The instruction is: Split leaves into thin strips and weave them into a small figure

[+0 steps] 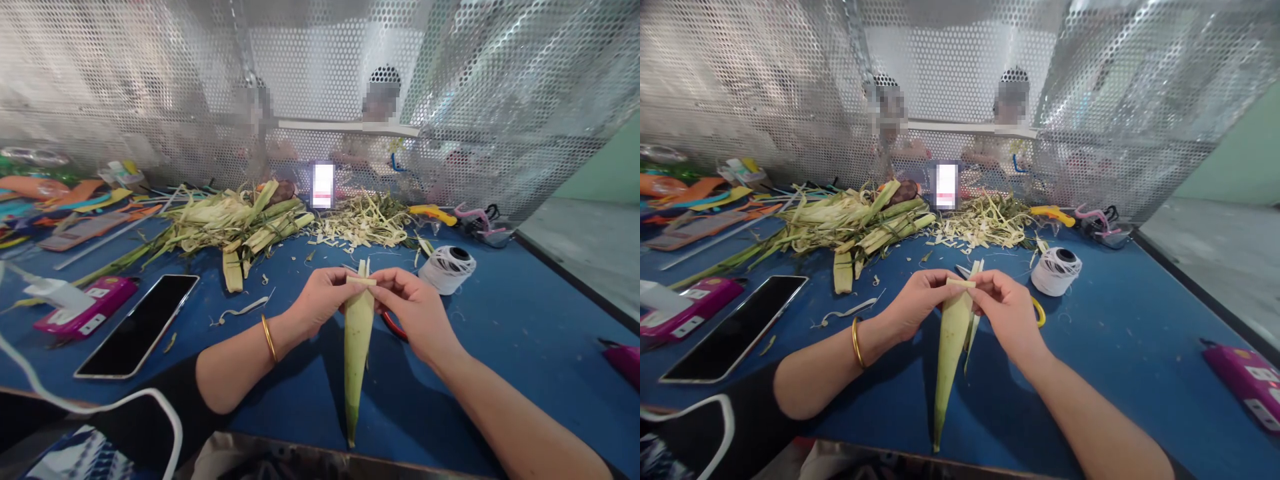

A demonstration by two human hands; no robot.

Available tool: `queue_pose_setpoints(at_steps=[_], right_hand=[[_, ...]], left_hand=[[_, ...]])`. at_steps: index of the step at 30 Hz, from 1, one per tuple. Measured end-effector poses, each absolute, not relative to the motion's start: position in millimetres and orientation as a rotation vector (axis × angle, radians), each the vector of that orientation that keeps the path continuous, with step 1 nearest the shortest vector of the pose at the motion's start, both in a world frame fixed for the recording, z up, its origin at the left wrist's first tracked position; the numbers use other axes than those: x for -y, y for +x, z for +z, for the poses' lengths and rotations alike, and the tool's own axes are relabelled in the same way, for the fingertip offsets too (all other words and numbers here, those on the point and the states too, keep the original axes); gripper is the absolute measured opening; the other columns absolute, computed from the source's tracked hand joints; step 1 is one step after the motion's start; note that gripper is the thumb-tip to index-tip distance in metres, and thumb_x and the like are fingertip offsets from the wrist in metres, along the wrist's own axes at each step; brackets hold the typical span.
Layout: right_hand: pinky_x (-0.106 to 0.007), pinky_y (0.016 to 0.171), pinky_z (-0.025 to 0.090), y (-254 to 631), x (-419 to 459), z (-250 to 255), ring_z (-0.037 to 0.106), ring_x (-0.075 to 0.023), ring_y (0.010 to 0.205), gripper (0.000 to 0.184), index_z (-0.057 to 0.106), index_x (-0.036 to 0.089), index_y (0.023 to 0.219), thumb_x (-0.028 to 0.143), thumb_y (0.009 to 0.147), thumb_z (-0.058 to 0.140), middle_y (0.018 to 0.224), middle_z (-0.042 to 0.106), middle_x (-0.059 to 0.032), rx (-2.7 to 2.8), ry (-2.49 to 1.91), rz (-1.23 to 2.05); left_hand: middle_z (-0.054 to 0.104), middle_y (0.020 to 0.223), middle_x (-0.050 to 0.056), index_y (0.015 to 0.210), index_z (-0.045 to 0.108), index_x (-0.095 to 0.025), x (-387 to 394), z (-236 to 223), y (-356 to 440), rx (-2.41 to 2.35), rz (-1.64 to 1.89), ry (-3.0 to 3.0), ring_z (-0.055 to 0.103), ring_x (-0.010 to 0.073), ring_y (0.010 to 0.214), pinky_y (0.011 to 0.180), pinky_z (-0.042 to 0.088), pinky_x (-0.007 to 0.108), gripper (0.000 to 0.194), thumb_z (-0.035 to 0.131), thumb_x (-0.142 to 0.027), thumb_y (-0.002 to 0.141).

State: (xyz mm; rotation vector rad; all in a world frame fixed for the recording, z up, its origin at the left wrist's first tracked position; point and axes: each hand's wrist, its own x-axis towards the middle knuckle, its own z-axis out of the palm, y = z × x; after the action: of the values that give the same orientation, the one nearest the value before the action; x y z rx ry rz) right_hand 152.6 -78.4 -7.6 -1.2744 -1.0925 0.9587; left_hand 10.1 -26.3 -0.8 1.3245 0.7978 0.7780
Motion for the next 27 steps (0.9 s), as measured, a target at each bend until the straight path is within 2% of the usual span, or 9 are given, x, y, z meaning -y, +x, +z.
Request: queue_pose_setpoints(at_steps=[6,14,27], right_hand=[[-0.026,0.056,0.047,156.1,76.7,-7.6,0.055,-0.0127,0.056,0.022,0.064,0.018,0.076,0.034,0.065,0.073,0.061,0.061,0.001,1.18,-1.307,0.928],[-0.025,0.056,0.041,157.5,77.0,-10.7,0.051,-0.0122,0.057,0.015,0.065,0.019,0.072,0.031,0.067,0.072,0.059,0.058,0.002,1.225,-1.322,0.814],[-0.025,0.051,0.033,158.0,77.1,-13.1,0.042,-0.0114,0.054,0.016,0.063,0.018,0.068,0.033,0.069,0.069,0.057,0.051,0.003,1.328,-1.343,0.748]], left_hand=[[0.054,0.056,-0.003,0.065,0.063,-0.014,25.4,-0.9,10.9,-0.823,0.799,1.42,0.043,0.0073,0.05,0.048,0.034,0.019,0.021,0.062,-0.034,0.07],[0.06,0.062,-0.001,0.068,0.067,-0.013,24.7,-4.3,9.9,-0.824,0.826,1.549,0.048,0.009,0.057,0.055,0.037,0.02,0.02,0.06,-0.031,0.073],[0.058,0.059,-0.001,0.063,0.066,-0.013,26.4,-5.3,10.3,-0.875,0.855,1.66,0.047,0.0091,0.056,0.055,0.036,0.02,0.02,0.056,-0.027,0.074]])
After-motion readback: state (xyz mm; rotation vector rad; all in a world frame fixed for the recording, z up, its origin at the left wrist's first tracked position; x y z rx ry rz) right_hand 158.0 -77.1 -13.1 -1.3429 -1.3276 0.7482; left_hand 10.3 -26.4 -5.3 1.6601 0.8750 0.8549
